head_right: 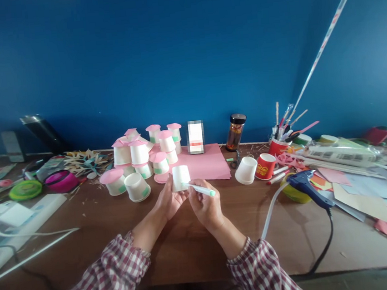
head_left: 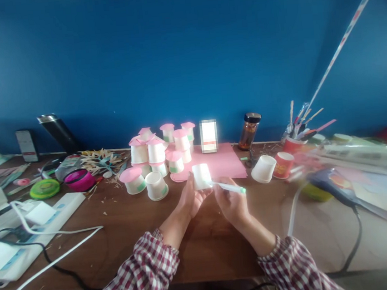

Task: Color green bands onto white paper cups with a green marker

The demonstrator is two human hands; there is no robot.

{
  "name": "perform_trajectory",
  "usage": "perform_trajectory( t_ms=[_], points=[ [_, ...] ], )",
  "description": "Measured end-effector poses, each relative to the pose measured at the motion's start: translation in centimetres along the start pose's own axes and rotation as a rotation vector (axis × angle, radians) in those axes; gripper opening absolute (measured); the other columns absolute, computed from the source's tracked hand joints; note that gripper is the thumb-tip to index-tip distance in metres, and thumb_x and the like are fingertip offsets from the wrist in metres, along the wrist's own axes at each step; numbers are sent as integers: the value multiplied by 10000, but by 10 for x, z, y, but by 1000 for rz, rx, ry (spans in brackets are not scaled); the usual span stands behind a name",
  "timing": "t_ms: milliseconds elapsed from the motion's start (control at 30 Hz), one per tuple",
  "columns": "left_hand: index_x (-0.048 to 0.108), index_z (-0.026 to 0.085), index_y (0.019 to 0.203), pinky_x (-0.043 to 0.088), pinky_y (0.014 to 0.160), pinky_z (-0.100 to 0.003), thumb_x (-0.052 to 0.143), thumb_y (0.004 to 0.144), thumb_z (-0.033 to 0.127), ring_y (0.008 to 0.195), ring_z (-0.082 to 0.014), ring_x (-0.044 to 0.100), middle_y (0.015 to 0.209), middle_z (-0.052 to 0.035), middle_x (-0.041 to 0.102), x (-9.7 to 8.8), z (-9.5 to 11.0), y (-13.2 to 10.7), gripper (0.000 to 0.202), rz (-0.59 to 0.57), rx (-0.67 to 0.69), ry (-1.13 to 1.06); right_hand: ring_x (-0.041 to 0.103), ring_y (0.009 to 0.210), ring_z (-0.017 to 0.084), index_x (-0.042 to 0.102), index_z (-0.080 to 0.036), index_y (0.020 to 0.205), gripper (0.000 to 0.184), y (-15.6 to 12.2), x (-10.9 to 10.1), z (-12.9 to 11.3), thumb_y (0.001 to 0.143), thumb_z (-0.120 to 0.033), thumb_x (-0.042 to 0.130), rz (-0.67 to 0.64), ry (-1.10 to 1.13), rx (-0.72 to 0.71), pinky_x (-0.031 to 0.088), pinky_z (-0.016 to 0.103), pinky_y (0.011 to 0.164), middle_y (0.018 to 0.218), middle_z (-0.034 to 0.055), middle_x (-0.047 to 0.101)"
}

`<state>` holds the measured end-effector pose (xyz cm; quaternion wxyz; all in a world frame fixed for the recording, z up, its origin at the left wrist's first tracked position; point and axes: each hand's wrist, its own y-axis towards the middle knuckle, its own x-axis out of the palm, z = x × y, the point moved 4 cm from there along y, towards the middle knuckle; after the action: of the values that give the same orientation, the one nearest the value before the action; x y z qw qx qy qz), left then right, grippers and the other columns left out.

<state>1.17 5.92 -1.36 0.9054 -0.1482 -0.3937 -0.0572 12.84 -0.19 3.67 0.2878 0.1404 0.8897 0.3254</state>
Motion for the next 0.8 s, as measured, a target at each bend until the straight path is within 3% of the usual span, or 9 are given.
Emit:
perform_trajectory(
  t_ms=[633,800],
  points=[
    [614,129,1059,528,794,-360,529,832,529,875,-228,657,940,-127,698,-3,-2,1,468,7,14,52,570,557,122,629,-160,871,176,1,2,-1,888,-273,496,-30,15,12,461,218,544,689,19,621],
    [615,145,1085,526,800,-356,530,833,524,890,-226,657,957,-120,699,0,-3,0,463,-39,16,66,569,562,120,631,-166,900,174,-1,3,1,890,-271,493,-13,15,13,469,219,551,697,14,619]
  ],
)
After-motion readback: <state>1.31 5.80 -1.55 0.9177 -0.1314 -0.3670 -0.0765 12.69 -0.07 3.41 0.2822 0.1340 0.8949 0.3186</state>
